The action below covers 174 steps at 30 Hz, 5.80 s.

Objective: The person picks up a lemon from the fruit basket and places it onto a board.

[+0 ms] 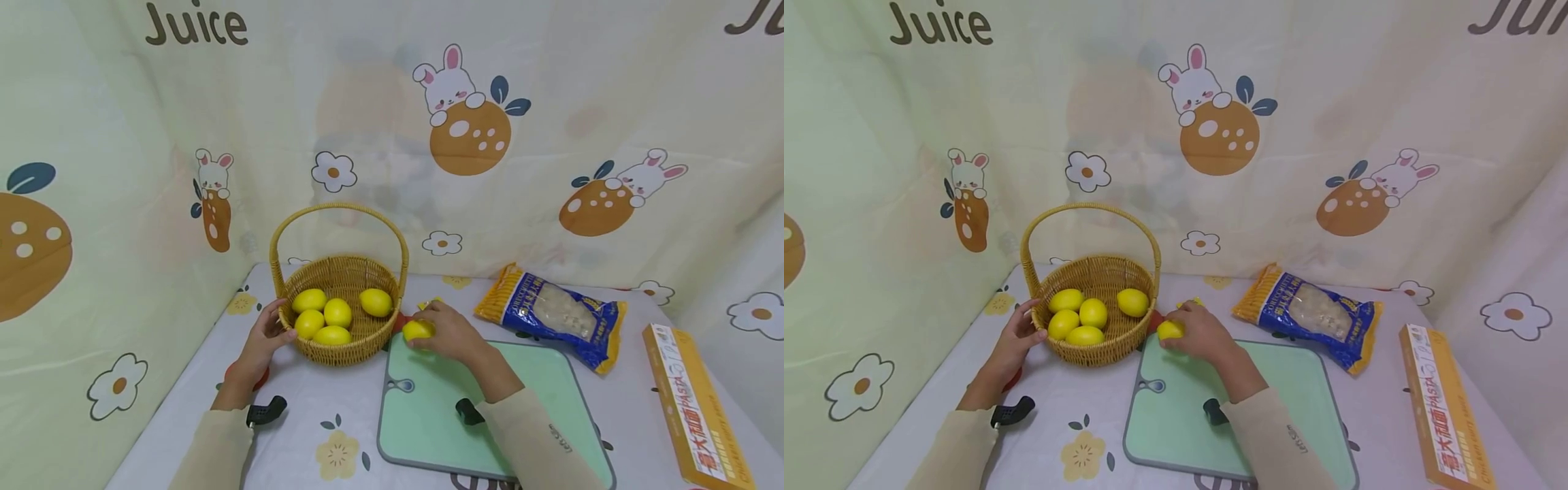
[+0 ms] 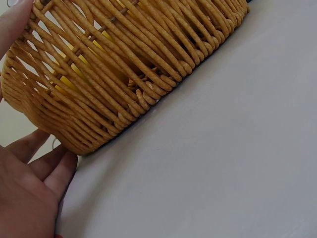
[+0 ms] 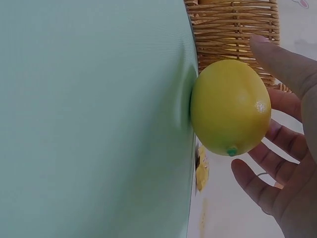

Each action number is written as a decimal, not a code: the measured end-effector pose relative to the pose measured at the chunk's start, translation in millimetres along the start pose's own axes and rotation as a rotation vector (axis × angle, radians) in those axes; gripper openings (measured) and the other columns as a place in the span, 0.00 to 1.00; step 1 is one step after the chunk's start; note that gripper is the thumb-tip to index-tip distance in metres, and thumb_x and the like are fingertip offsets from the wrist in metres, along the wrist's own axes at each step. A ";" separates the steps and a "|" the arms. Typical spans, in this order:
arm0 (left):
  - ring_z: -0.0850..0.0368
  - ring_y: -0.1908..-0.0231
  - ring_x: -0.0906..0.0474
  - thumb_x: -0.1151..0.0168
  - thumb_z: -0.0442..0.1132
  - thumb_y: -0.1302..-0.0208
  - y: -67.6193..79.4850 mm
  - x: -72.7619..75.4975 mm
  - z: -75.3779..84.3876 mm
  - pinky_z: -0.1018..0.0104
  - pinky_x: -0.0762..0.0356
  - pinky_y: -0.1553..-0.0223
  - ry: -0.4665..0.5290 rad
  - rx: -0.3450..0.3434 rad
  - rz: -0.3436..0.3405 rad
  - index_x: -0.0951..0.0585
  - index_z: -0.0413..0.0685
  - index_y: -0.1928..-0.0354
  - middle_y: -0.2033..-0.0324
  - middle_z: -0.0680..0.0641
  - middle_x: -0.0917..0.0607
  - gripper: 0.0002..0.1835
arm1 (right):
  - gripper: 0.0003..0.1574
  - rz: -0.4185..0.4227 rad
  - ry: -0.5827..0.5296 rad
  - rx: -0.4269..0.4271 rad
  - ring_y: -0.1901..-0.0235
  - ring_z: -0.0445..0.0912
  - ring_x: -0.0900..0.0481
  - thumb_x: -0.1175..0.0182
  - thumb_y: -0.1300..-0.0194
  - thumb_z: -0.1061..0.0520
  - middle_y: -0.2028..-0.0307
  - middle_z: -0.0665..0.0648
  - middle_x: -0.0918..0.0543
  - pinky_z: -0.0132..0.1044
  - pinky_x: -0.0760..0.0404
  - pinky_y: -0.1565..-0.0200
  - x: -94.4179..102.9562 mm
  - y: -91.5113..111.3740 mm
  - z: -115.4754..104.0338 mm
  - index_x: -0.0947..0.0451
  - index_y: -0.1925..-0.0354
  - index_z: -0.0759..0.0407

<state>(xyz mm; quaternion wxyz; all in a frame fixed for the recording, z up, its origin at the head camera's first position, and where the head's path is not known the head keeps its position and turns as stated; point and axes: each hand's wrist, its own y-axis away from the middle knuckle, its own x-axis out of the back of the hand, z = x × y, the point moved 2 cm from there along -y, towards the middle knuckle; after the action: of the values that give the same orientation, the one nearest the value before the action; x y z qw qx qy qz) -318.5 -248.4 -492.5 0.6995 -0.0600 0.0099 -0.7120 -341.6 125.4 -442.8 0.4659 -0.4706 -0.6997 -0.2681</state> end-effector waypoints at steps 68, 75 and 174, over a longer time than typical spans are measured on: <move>0.39 0.31 0.44 0.35 0.38 0.35 -5.0 4.5 -12.0 0.45 0.46 0.33 0.005 -0.026 -0.002 0.42 0.54 0.27 0.29 0.40 0.40 0.38 | 0.32 -0.290 0.031 0.210 0.51 0.42 0.23 0.34 0.39 0.41 0.50 0.49 0.18 0.38 0.25 0.46 -44.0 -75.0 -124.6 0.23 0.39 0.52; 0.38 0.30 0.45 0.36 0.34 0.35 1.1 1.4 1.0 0.44 0.46 0.33 0.014 0.001 -0.008 0.44 0.51 0.26 0.28 0.38 0.42 0.39 | 0.30 -0.321 0.054 0.227 0.50 0.43 0.24 0.35 0.37 0.44 0.49 0.48 0.19 0.39 0.26 0.44 -46.7 -80.1 -124.6 0.24 0.38 0.51; 0.37 0.32 0.42 0.34 0.40 0.36 -4.9 4.5 -16.5 0.41 0.46 0.34 -0.030 -0.052 0.007 0.41 0.55 0.28 0.30 0.39 0.40 0.37 | 0.34 0.025 -0.047 0.039 0.46 0.52 0.26 0.30 0.41 0.51 0.42 0.54 0.24 0.52 0.27 0.44 47.4 48.1 6.1 0.25 0.38 0.52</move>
<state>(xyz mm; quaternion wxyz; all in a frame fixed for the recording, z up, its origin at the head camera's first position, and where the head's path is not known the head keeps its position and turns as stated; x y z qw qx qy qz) -325.1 -253.9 -508.1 0.7002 -0.0888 0.0183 -0.7081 -306.2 169.6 -405.6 0.4616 -0.4763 -0.7097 -0.2375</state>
